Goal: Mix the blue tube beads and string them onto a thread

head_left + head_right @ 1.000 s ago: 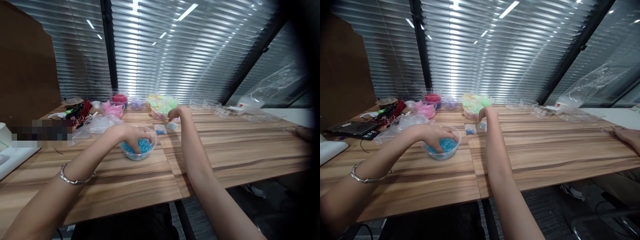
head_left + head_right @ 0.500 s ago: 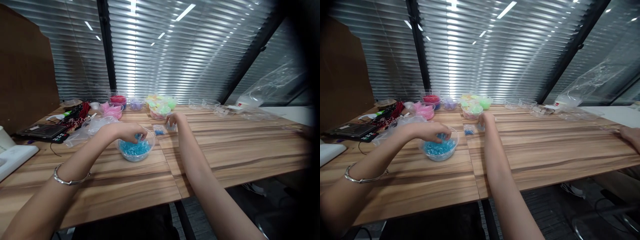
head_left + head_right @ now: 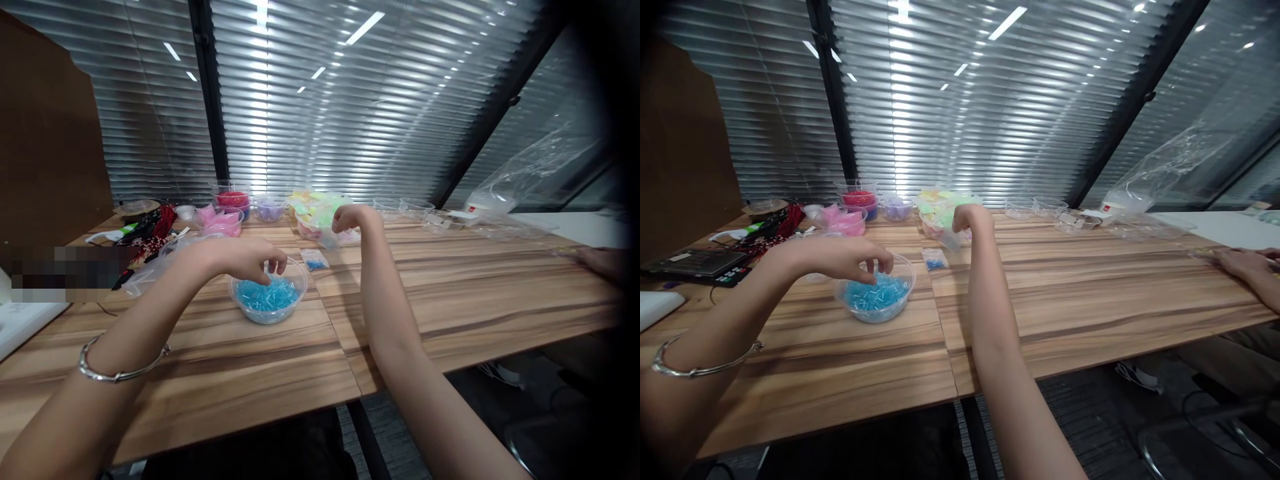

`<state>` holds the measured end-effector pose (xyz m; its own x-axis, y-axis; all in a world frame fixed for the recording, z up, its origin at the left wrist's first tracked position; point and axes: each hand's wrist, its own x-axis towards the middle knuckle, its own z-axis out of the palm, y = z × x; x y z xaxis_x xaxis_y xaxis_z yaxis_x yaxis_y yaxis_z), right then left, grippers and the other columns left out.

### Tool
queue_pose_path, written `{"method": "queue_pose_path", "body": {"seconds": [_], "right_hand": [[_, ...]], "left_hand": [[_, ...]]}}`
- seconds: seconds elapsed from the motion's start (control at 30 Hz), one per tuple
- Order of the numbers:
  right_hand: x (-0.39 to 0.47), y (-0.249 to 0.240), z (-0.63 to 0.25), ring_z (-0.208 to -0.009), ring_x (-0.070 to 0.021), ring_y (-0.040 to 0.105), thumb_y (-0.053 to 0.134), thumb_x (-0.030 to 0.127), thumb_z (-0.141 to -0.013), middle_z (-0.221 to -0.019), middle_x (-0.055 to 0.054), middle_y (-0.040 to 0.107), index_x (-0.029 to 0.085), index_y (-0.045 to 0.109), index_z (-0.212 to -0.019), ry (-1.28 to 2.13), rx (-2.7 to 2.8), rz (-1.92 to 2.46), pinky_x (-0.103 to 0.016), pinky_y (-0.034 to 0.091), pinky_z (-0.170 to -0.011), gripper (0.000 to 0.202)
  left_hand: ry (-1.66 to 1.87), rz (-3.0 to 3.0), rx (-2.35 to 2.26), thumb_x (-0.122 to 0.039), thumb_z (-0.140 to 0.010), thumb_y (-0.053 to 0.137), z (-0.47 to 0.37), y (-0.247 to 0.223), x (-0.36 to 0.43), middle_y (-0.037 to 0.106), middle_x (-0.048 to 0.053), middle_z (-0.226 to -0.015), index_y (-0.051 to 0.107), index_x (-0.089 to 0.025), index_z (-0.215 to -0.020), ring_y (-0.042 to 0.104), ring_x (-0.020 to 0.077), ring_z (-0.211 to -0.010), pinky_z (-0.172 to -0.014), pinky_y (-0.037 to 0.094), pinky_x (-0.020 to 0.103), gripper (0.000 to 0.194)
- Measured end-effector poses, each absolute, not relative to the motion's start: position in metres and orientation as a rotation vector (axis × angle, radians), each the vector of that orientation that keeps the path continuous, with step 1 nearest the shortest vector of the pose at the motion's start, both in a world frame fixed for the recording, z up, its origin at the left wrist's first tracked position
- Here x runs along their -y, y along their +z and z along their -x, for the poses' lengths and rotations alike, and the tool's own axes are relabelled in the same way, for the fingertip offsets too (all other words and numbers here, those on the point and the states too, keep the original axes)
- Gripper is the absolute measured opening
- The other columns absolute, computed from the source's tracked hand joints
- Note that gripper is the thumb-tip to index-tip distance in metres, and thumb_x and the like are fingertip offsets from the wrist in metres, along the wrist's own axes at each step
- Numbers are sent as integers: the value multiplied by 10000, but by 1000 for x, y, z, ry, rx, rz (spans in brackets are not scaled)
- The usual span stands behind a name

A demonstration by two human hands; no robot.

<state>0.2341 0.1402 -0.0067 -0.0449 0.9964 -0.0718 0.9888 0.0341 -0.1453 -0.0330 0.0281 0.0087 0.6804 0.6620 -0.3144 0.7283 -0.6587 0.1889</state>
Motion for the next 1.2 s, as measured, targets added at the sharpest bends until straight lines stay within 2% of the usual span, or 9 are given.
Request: {"method": "queue_pose_path", "body": {"seconds": [0.17, 0.37, 0.47, 0.53, 0.67, 0.77, 0.93, 1.07, 1.2], "right_hand": [[-114, 33, -216, -813, -181, 623, 695, 247, -773, -920, -47, 693, 209, 671, -865, 310, 2327, 1936, -264, 447, -622, 103], [-80, 49, -184, -671, -154, 577, 697, 282, -750, -761, -39, 664, 189, 630, -758, 310, 2500, 1643, -272, 390, -548, 114], [-74, 50, -172, -642, -145, 559, 693, 294, -749, -720, -30, 649, 188, 601, -690, 252, 2462, 1529, -279, 365, -540, 152], [-72, 49, -164, -618, -139, 543, 688, 316, -753, -683, -27, 634, 188, 578, -658, 273, 2430, 1452, -280, 353, -533, 194], [-72, 46, -150, -614, -127, 530, 681, 311, -751, -670, -23, 614, 185, 549, -621, 427, 2386, 1305, -267, 362, -524, 224], [-72, 44, -145, -611, -123, 526, 671, 365, -767, -643, -14, 582, 183, 512, -611, 475, 2341, 1219, -263, 368, -523, 288], [-66, 48, -146, -595, -123, 506, 652, 436, -801, -614, -12, 544, 174, 552, -656, 569, 2340, 1054, -272, 387, -532, 316], [-60, 53, -149, -572, -103, 449, 674, 427, -809, -614, 2, 518, 176, 587, -683, 712, 2336, 941, -259, 385, -520, 294], [-58, 53, -147, -533, -80, 356, 726, 510, -758, -546, 46, 390, 189, 478, -600, 885, 2249, 885, -229, 353, -476, 436]], "left_hand": [[-208, -2592, -1021, -309, -810, 560, 39, 3, -39, 677, 27, -1045, 643, -224, -1021, 613, 174, -904, -703, 439, 236, 243], [-108, -2681, -966, -265, -831, 525, 42, 2, -47, 685, 21, -898, 656, -200, -890, 597, 150, -778, -633, 405, 237, 159], [98, -2780, -1118, -364, -845, 538, 42, 7, -45, 592, 7, -672, 562, -182, -684, 501, 133, -598, -537, 324, 263, 244], [368, -2831, -1251, -418, -839, 558, 41, 10, -45, 527, 2, -626, 486, -181, -651, 451, 128, -571, -527, 292, 272, 311], [875, -2816, -1267, -450, -779, 654, 37, 10, -45, 559, 35, -876, 506, -191, -844, 513, 166, -752, -593, 373, 264, 305], [974, -2789, -1204, -456, -752, 696, 35, 8, -45, 519, 65, -1073, 517, -212, -1066, 549, 206, -897, -652, 451, 282, 436], [1196, -2864, -1119, -375, -799, 677, 36, 7, -44, 445, 70, -1300, 495, -268, -1220, 499, 260, -1159, -880, 476, 354, 472], [1206, -2915, -980, -369, -829, 654, 44, 14, -43, 538, 40, -1262, 538, -270, -1206, 525, 235, -1159, -929, 467, 362, 407], [1334, -2886, -813, -376, -864, 624, 52, 20, -43, 637, 13, -1154, 619, -266, -1107, 591, 190, -1076, -898, 494, 336, 267]]}}
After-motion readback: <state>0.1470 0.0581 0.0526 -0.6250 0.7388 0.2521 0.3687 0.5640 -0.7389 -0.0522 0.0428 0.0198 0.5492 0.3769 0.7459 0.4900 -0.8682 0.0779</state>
